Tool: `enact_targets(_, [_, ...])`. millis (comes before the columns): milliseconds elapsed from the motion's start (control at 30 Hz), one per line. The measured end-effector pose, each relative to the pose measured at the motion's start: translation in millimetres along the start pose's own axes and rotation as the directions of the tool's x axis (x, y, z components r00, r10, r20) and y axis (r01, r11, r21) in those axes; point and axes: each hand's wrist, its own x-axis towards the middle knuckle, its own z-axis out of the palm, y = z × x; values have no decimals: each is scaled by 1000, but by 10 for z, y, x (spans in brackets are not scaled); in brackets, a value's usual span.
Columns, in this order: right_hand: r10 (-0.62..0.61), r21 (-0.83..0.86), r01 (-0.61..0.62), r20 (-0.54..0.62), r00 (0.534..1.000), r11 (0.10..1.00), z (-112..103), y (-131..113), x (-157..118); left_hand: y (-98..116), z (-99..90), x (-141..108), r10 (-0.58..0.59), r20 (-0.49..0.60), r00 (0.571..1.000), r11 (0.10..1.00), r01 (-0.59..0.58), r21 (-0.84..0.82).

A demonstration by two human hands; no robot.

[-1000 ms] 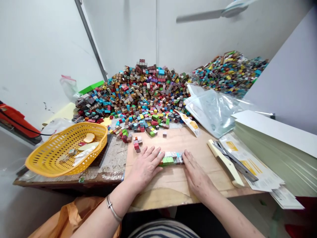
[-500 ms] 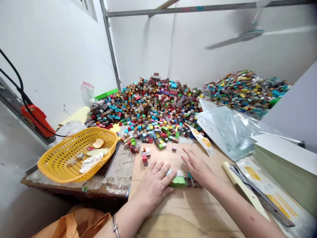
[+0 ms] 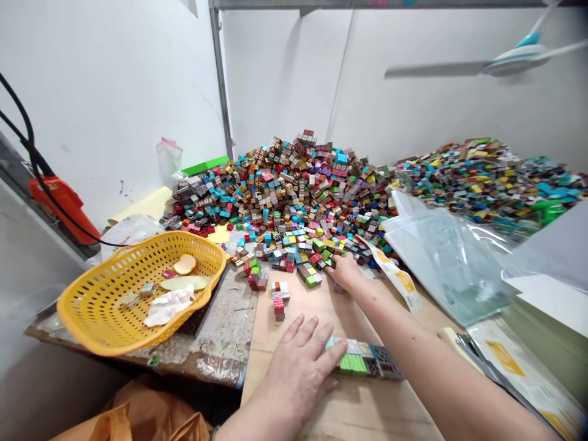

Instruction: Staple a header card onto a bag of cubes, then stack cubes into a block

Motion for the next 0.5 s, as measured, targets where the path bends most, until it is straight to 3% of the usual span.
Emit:
enact_targets(200, [-127,114,125,16,992,986,-28,73,30,-6,46,-13,-2,-41,999,1000,2,1])
enact_targets(333, [-189,230,194,-43,981,954,-186,140,-17,-5,35,-13,18,-42,999,999,-16,28])
enact_targets(500, [-212,348,216,-49,976,912,-539,325,-474,7,-2,1,14,-13,1000,999,-13,43])
